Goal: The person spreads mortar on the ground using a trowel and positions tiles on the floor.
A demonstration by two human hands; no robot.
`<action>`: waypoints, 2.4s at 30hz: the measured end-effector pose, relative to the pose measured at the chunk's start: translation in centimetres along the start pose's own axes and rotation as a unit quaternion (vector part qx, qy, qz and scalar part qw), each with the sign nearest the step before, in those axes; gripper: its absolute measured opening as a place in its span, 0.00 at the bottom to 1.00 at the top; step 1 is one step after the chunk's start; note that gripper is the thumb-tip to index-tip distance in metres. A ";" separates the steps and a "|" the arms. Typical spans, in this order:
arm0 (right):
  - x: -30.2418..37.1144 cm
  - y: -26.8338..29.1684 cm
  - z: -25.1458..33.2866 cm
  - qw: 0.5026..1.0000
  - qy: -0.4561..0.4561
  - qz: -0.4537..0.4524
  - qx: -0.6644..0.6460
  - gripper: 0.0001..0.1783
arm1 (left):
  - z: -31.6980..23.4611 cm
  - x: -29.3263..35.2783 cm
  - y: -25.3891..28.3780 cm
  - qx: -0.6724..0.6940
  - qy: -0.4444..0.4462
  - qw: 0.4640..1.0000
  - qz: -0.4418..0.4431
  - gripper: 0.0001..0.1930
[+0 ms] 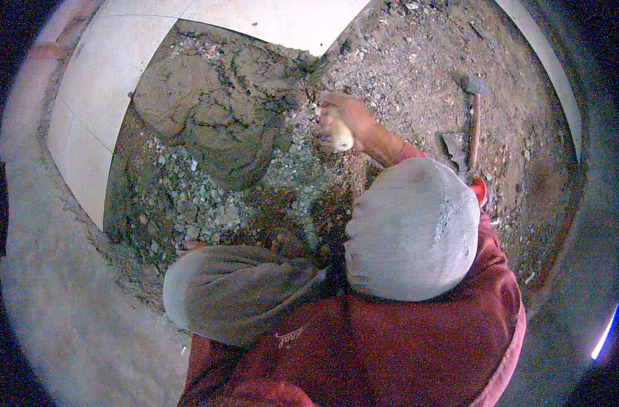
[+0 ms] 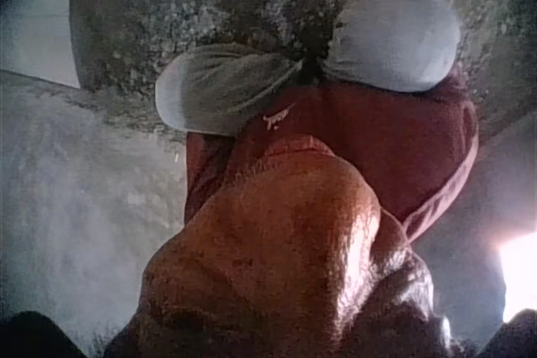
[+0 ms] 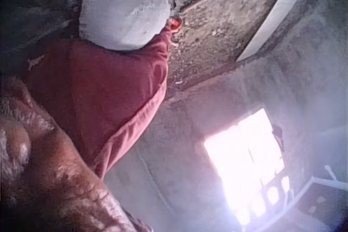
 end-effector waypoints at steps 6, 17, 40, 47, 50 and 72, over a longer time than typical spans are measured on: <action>4.4 6.5 7.9 0.817 0.157 -0.130 0.540 0.13 | 0.2 0.3 -0.7 0.003 0.010 1.000 0.006 0.26; -1.0 -1.3 22.1 -0.063 0.391 0.041 0.917 0.15 | 0.6 0.5 -0.6 0.004 0.023 1.000 0.013 0.26; 0.7 -15.9 3.0 0.403 0.215 0.280 0.844 0.22 | 0.0 -0.8 2.1 0.036 0.029 0.995 0.084 0.25; -0.8 -13.5 -3.1 0.222 0.288 0.264 0.893 0.16 | -0.3 -0.5 2.2 0.045 0.010 0.998 0.054 0.26; -3.7 -12.3 -0.4 0.222 0.378 0.229 0.869 0.15 | -0.1 0.6 1.4 0.036 -0.007 0.997 0.064 0.26; -8.6 -35.0 -10.1 0.396 0.168 0.408 0.805 0.32 | 0.3 -0.1 -0.5 0.029 0.022 0.994 0.098 0.28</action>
Point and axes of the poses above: each hand's wrist, its own x-axis away from the middle knuckle, its own y-axis out of the back of the hand, z = x × y, the point moved 8 cm from there along -x, towards the middle knuckle, and after that the axes turned 7 degrees about -x, right-handed, at the moved point
